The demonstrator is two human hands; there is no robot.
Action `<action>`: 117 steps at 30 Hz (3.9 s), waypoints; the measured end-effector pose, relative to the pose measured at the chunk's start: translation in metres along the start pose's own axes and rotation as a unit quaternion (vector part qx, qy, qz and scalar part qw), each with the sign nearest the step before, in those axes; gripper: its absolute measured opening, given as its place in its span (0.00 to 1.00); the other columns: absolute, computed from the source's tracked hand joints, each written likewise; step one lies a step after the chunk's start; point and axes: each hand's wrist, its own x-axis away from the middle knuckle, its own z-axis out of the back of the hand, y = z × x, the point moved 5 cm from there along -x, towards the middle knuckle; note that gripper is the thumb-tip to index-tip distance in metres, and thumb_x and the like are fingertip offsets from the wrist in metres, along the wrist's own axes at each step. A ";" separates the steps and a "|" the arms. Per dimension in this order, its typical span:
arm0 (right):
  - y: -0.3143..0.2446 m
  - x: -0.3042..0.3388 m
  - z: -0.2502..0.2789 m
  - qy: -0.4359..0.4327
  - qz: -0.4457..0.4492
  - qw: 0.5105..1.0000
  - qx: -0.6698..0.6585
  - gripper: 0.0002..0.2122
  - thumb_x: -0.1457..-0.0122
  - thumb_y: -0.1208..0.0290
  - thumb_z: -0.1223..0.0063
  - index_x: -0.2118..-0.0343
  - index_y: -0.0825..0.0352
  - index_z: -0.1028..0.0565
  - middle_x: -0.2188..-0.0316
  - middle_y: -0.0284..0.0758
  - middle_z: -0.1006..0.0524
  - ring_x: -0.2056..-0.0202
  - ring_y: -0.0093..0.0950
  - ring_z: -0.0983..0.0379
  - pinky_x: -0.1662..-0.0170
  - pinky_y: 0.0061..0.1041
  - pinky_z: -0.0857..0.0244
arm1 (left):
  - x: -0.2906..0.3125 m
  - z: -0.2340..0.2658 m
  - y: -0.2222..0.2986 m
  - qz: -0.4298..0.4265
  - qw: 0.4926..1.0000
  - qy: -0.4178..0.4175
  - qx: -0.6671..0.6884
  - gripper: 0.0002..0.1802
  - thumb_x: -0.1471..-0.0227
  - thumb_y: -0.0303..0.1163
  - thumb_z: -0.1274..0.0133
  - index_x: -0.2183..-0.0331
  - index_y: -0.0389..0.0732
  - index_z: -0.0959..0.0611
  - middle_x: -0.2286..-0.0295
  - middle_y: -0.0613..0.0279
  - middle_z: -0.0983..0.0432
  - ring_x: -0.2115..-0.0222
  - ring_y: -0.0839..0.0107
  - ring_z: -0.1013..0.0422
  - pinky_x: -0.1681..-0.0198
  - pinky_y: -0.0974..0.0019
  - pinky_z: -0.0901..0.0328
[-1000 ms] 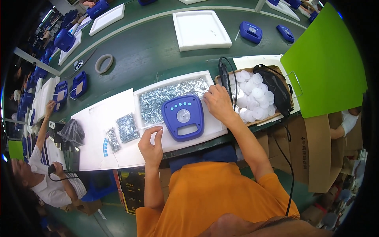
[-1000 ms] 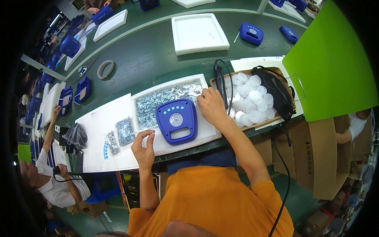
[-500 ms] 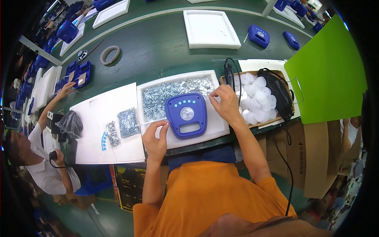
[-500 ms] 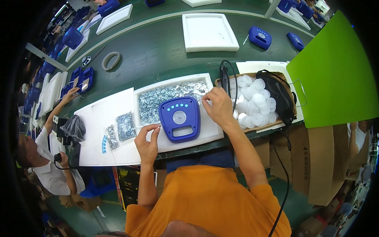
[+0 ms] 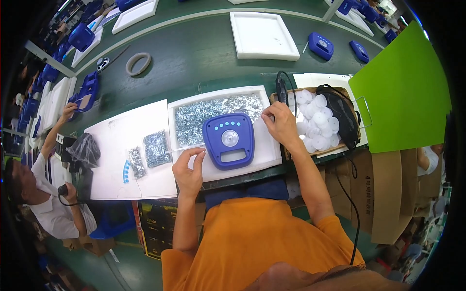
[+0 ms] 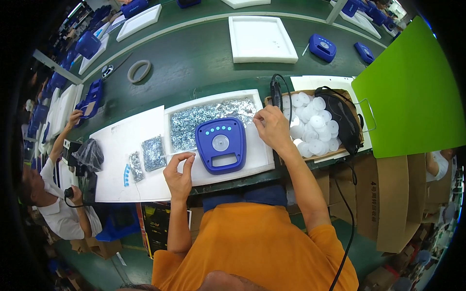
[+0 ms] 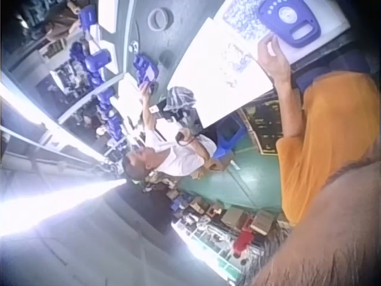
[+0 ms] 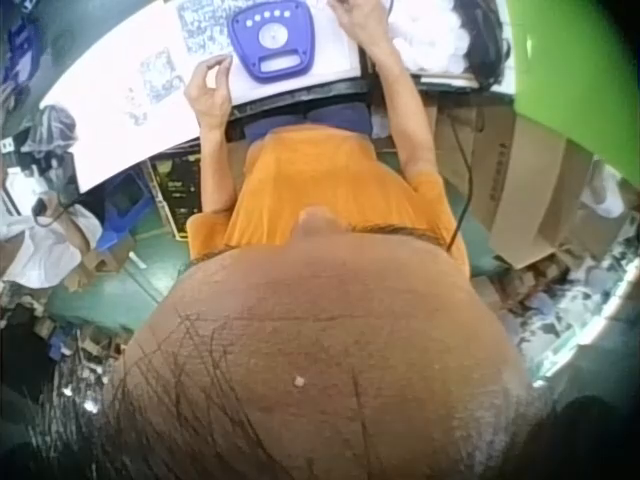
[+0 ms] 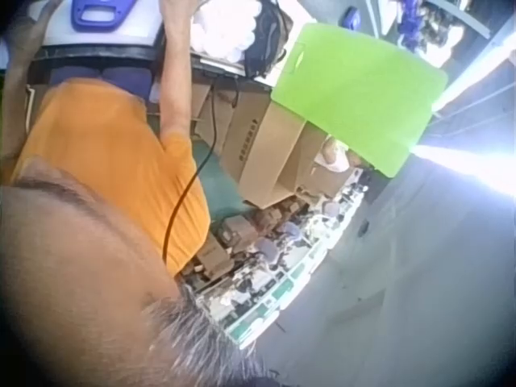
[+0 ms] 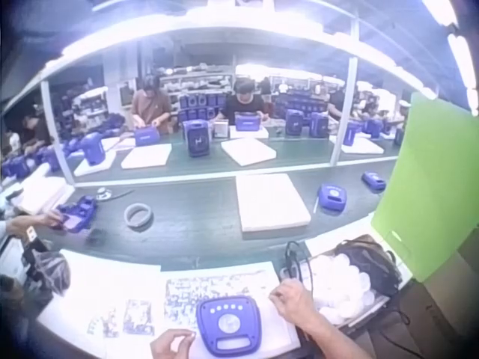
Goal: The person assembles electronic enclosures by inserting internal plastic components and securing them with screws using an electric screwdriver.
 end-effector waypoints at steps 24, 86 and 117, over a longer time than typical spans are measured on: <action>-0.108 0.021 -0.019 -0.057 0.326 0.942 0.052 0.11 0.44 0.73 0.36 0.58 0.65 0.15 0.63 0.32 0.21 0.59 0.32 0.20 0.60 0.33 0.23 | -0.032 -0.050 0.019 -0.149 0.987 -0.003 -0.060 0.05 0.41 0.21 0.31 0.62 0.39 0.10 0.63 0.57 0.11 0.60 0.52 0.16 0.52 0.54 0.24; -0.115 0.068 -0.014 -0.100 0.163 0.979 -0.067 0.26 0.43 0.63 0.23 0.45 0.71 0.18 0.41 0.42 0.18 0.50 0.41 0.21 0.46 0.39 0.23 | -0.007 -0.061 0.005 -0.154 0.930 -0.165 -0.291 0.26 0.28 0.48 0.40 0.34 0.56 0.14 0.25 0.42 0.37 0.24 0.31 0.46 0.23 0.29 0.48; -0.109 0.068 -0.016 -0.091 0.151 0.982 -0.073 0.27 0.43 0.64 0.23 0.44 0.71 0.17 0.42 0.41 0.16 0.51 0.39 0.21 0.45 0.38 0.22 | -0.005 -0.062 0.003 -0.175 0.937 -0.139 -0.270 0.25 0.31 0.45 0.36 0.37 0.53 0.11 0.28 0.43 0.32 0.25 0.34 0.42 0.23 0.31 0.47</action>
